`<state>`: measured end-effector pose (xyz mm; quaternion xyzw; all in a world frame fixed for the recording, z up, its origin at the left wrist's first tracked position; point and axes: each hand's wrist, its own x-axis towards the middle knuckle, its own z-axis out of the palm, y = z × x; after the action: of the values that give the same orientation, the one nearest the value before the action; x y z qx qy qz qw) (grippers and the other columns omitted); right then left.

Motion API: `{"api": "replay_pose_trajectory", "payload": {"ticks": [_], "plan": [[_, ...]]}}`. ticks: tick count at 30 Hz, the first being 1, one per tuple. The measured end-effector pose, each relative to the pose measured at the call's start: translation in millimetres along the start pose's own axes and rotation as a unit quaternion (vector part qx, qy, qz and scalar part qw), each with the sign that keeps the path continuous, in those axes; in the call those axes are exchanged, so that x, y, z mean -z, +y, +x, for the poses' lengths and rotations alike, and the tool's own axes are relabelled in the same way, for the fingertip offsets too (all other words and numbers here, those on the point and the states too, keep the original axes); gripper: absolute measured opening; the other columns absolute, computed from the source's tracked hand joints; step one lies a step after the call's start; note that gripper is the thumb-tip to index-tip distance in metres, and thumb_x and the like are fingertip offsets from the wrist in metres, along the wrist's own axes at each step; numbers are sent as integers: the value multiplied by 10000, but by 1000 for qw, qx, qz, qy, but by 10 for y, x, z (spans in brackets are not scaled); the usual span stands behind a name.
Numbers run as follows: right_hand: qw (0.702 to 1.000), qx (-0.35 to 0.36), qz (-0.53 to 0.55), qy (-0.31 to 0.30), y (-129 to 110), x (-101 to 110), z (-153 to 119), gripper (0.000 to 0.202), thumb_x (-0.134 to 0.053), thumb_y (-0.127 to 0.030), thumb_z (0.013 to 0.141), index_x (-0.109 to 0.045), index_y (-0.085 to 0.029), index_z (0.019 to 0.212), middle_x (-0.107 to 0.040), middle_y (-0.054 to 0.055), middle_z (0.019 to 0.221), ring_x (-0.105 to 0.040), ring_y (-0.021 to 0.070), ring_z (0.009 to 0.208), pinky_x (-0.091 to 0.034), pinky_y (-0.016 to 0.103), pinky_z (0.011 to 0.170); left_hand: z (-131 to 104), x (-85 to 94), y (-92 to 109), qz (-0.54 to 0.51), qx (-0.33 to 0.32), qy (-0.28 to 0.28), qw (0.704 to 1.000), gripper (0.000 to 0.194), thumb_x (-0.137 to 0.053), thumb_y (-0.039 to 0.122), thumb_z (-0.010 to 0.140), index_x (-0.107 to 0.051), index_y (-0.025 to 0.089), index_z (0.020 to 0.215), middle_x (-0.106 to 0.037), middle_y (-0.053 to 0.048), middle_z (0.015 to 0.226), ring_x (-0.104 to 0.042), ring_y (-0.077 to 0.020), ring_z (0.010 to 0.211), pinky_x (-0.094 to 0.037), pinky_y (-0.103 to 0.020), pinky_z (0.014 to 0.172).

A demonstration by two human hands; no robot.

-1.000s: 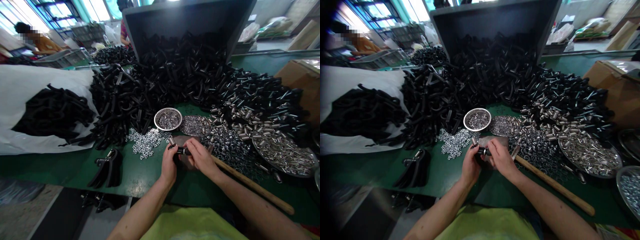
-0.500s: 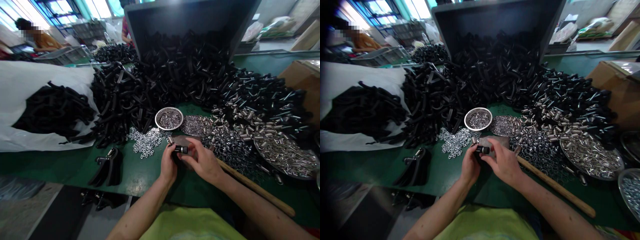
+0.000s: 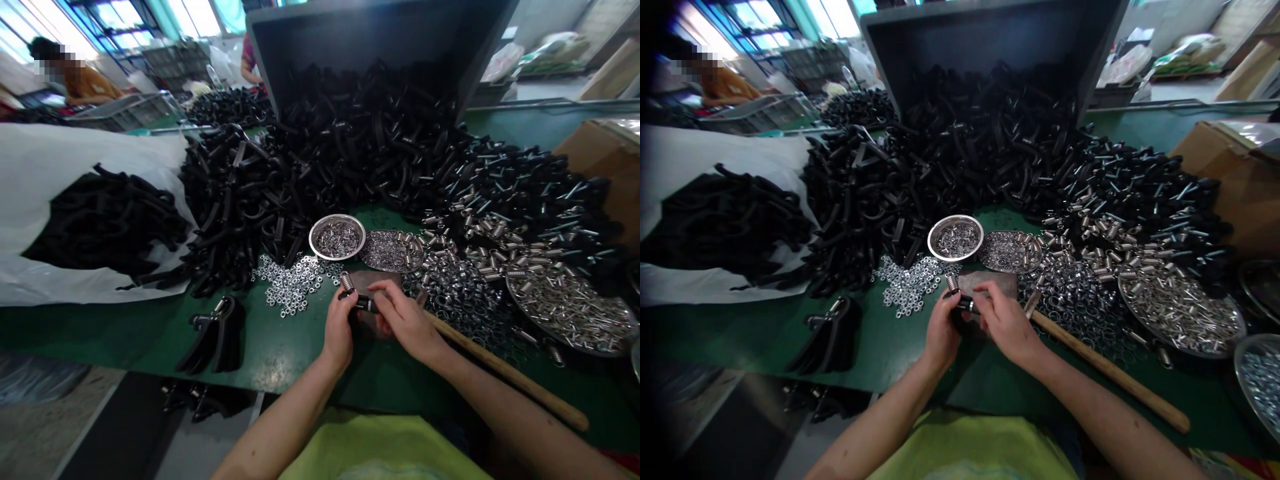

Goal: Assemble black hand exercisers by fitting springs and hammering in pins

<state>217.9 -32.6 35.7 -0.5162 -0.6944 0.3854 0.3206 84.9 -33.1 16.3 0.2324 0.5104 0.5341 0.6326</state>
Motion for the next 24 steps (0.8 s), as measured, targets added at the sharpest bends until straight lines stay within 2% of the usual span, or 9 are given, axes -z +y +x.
{"api": "replay_pose_trajectory", "payload": {"ticks": [4,7,10,12,15,17,20,22,24], "plan": [[989,-27,144,21,-36,-78,21,212,-581,-349,810,-552,-232,984,-645,41,898,-614,193,816,-501,340,698,22,16,-30,62,-107,0,992,177,-568,356,762,-557,197,838,-571,3,813,-522,-150,781,-415,-238,740],[900,-176,399,18,-5,-236,41,226,-539,-423,836,-483,-227,933,-577,-21,667,-559,128,547,-460,255,488,19,35,-63,175,-155,57,971,312,-612,380,762,-491,223,1003,-570,-26,952,-538,-178,889,-406,-278,825],[831,-249,497,23,111,-316,75,293,-518,-503,832,-451,-224,895,-532,-52,580,-501,104,427,-398,217,386,35,79,-79,287,-195,69,935,540,-756,369,624,-482,232,1069,-558,-61,1067,-521,-234,1017,-371,-328,899],[863,-262,429,-61,217,-254,144,355,-444,-569,850,-469,-218,903,-519,-61,507,-471,110,361,-365,219,347,78,130,-68,328,-175,42,927,598,-813,359,533,-524,239,1043,-581,-55,1024,-540,-256,983,-381,-330,853],[945,-194,162,-206,325,-28,411,418,-359,-564,889,-539,-189,846,-516,-44,429,-470,124,341,-362,234,370,164,215,-42,365,-150,8,919,519,-816,389,519,-574,250,957,-605,-33,892,-567,-255,871,-386,-315,768],[981,-83,-58,-167,327,106,715,351,-399,-450,909,-590,-178,795,-593,-5,520,-534,126,453,-400,244,468,202,253,-44,426,-177,-20,887,486,-803,409,538,-587,254,945,-611,-41,896,-560,-268,886,-384,-338,789],[952,34,-301,-49,264,137,1261,189,-502,-272,869,-670,-185,868,-691,68,885,-573,187,873,-417,300,738,203,266,-85,566,-236,-67,787,489,-779,392,573,-587,241,995,-606,-75,984,-526,-300,965,-374,-402,850],[937,41,-344,-42,234,47,1583,171,-539,-228,832,-700,-171,817,-678,110,961,-499,239,1013,-377,342,808,180,258,-125,633,-262,-86,723,505,-760,370,597,-575,228,1045,-592,-87,1035,-510,-303,990,-377,-419,853],[930,35,-362,-52,239,-73,1809,157,-573,-208,794,-712,-151,749,-670,148,928,-456,277,1042,-341,383,827,158,255,-163,662,-276,-92,690,535,-745,367,617,-554,220,1094,-580,-87,1075,-504,-293,1002,-386,-415,845]]}}
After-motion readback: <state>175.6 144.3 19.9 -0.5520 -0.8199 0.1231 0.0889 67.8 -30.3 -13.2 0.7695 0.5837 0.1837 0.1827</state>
